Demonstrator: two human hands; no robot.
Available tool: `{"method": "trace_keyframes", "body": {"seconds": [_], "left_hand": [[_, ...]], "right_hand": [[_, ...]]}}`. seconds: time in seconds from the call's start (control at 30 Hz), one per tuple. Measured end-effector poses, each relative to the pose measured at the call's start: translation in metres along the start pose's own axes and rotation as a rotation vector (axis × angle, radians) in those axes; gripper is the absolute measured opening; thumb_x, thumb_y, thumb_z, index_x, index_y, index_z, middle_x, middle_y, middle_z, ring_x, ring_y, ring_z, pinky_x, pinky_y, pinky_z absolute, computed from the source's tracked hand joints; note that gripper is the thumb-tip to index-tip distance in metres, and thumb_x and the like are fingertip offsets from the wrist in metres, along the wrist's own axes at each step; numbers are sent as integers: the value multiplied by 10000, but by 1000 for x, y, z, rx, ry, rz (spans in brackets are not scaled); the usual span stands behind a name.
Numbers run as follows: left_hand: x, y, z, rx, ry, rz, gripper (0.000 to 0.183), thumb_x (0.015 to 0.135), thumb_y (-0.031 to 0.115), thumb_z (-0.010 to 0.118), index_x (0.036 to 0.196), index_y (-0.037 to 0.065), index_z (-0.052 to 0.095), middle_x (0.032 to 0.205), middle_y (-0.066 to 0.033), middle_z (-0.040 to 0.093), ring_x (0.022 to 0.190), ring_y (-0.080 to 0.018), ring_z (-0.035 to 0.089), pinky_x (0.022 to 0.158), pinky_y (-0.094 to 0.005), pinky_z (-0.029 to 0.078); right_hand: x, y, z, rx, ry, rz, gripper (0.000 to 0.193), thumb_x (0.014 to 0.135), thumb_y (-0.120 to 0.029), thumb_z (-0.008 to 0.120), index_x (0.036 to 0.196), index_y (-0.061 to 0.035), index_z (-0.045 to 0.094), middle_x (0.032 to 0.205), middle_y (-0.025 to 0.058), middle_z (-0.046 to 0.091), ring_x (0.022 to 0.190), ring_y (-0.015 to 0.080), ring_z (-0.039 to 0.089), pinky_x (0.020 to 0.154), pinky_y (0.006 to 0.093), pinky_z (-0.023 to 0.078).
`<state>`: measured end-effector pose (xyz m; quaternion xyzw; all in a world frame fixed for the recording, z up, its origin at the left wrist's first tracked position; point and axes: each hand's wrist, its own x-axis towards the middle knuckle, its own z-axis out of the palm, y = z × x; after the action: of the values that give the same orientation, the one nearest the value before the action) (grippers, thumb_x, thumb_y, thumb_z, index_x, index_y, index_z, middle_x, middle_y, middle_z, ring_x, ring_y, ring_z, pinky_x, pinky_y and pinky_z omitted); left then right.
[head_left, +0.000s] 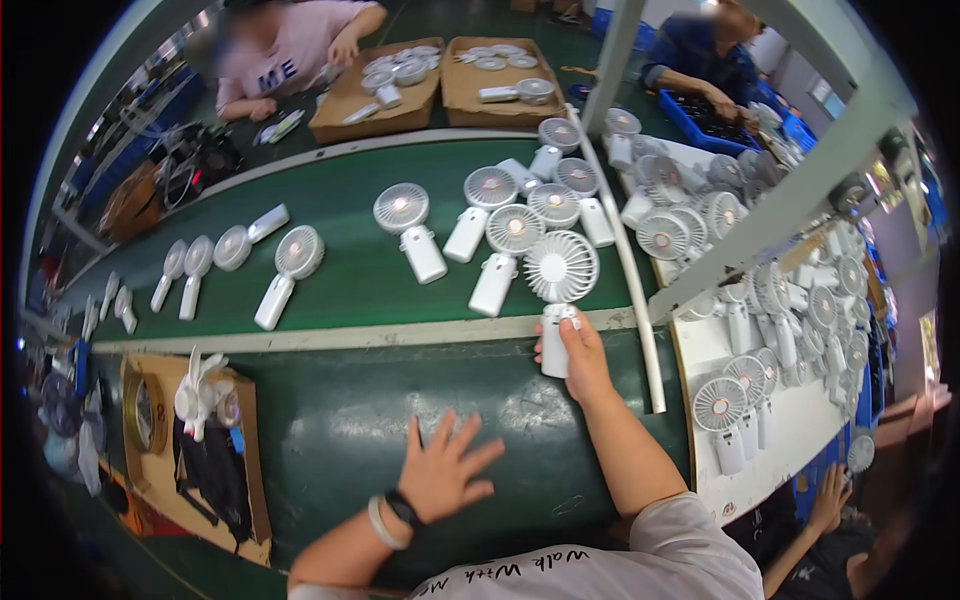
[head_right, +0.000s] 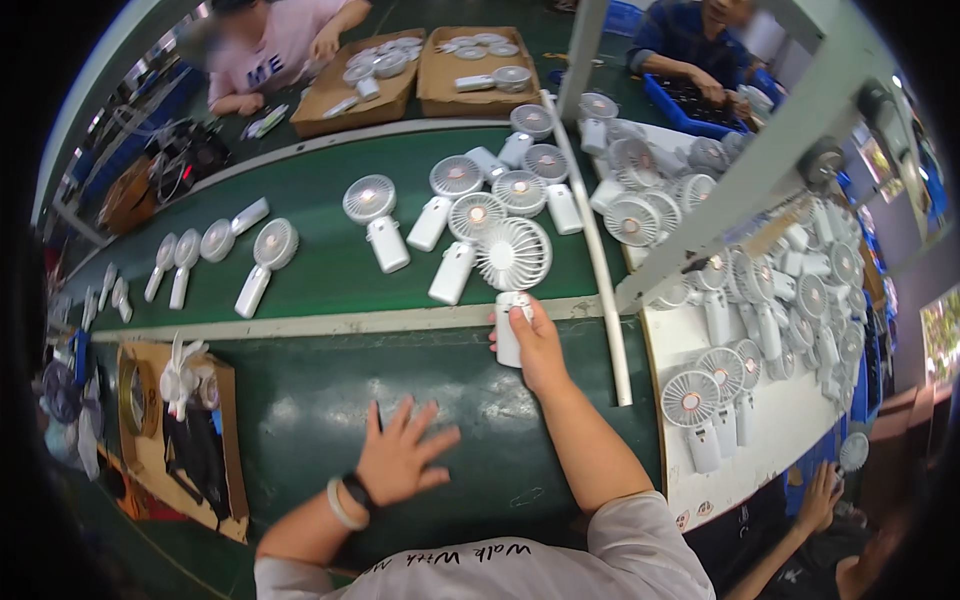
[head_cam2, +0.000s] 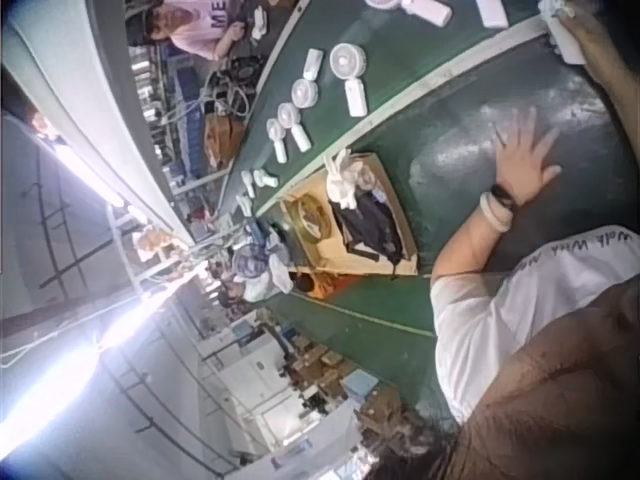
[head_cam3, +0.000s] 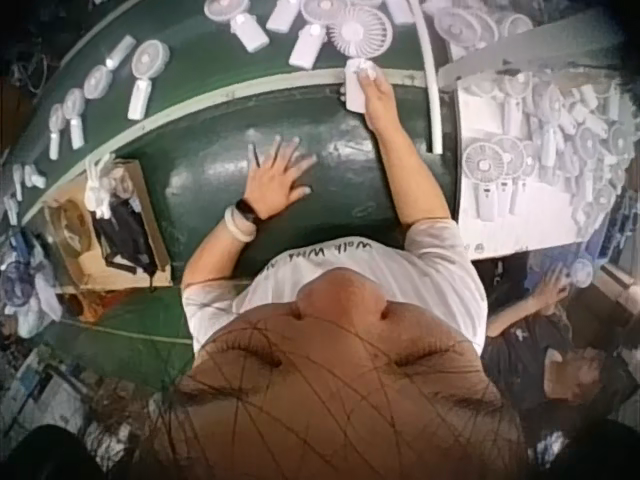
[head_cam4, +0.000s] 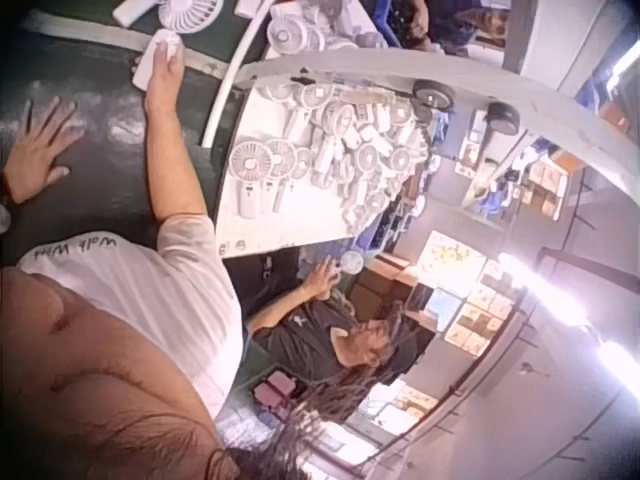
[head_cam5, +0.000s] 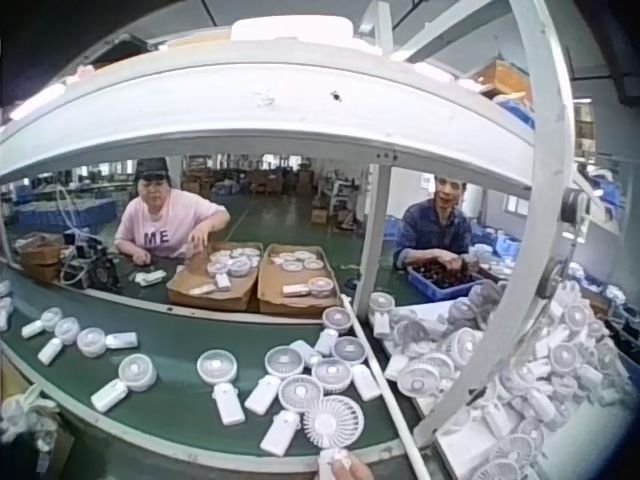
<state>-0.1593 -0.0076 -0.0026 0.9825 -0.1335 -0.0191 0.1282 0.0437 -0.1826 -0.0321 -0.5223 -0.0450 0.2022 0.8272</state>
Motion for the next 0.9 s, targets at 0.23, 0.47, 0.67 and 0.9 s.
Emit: {"method": "trace_keyframes", "body": {"seconds": [0.23, 0.47, 0.67, 0.9], "left_hand": [[115, -96, -26, 309, 250, -610, 672, 788, 463, 603, 1345, 151, 393, 1387, -242, 292, 1255, -447, 308, 909, -645, 326], [193, -124, -20, 148, 323, -579, 570, 754, 315, 688, 1225, 103, 446, 1254, -238, 414, 1088, -403, 474, 824, -542, 438], [167, -175, -21, -92, 504, -626, 433, 788, 205, 666, 1073, -17, 427, 917, -198, 606, 755, -315, 610, 644, -403, 513], [45, -56, -14, -2256, 325, -275, 444, 929, 285, 491, 1290, 47, 391, 1241, -146, 500, 983, -218, 566, 738, -372, 513]], "right_hand": [[-1, 10, 4, -256, 42, -79, 572, 847, -50, 595, 1320, -30, 275, 1016, 103, 556, 795, 136, 567, 657, 286, 520], [2, 6, 5, -218, 28, -50, 553, 847, -52, 594, 1302, -46, 281, 1029, 109, 555, 800, 155, 574, 660, 304, 528], [3, -2, 3, -67, -50, 11, 534, 840, -60, 600, 1292, -83, 315, 1036, 105, 558, 800, 167, 576, 673, 317, 532], [-4, -7, 3, 136, -204, 87, 536, 859, -95, 586, 1316, -121, 308, 1094, 100, 535, 856, 183, 579, 711, 354, 541]]}}
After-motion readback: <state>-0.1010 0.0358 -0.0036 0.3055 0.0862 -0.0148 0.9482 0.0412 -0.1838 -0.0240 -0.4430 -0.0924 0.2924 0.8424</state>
